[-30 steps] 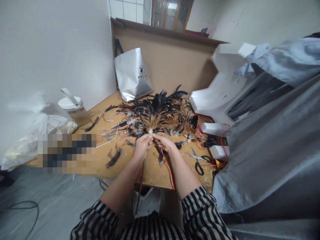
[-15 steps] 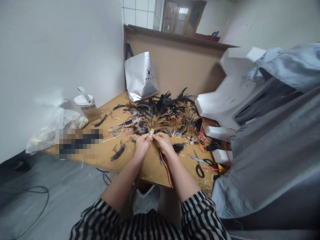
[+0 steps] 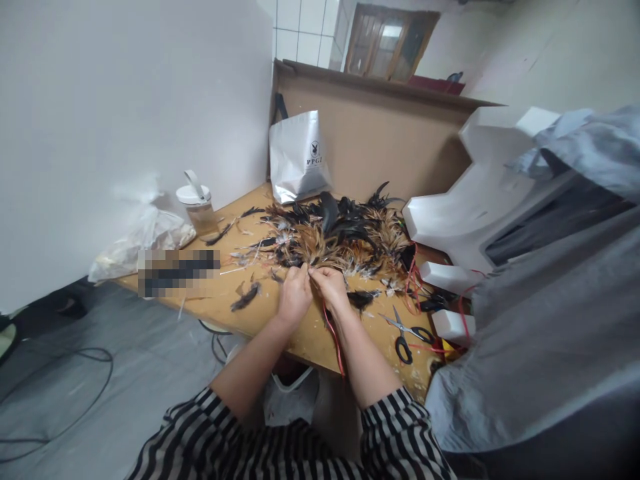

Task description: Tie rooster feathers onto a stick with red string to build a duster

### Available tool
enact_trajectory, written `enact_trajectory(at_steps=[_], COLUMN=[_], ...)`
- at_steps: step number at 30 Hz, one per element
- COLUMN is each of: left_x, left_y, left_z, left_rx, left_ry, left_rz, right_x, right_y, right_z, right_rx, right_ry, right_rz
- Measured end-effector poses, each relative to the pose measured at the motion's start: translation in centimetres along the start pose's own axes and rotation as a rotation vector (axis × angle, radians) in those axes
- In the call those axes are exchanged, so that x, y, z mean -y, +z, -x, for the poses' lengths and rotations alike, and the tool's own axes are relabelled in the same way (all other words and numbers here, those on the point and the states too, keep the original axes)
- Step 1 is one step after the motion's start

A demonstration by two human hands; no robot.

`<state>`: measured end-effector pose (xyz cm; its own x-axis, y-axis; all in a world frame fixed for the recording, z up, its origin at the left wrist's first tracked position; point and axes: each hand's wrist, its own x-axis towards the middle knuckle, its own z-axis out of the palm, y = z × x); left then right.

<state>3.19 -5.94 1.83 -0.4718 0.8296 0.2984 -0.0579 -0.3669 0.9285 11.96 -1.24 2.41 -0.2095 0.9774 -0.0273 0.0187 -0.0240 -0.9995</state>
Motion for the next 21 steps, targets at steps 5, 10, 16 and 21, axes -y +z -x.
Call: enact_trajectory(at_steps=[5,10,16,21], left_x=[0.0,-0.6,-1.1,-0.8], left_y=[0.0,-0.1,-0.1,-0.2], left_z=[0.6,0.3,-0.5,-0.8], left_rx=[0.033,0.063,0.156,0.215], left_ry=[0.052,-0.227,-0.541,-0.484], left_rz=[-0.021,0.129,0.380,0.340], right_x=[0.0,0.3,0.2,0.3], right_y=[-0.2,-0.6,-1.2,-1.3], right_z=[-0.1,-0.3,-0.4,-0.3], right_rx=[-0.063,-0.044,0.093,0.167], right_ry=[0.020,0.028,0.038,0.027], right_rz=[-0.040,-0.115,-0.200,-0.191])
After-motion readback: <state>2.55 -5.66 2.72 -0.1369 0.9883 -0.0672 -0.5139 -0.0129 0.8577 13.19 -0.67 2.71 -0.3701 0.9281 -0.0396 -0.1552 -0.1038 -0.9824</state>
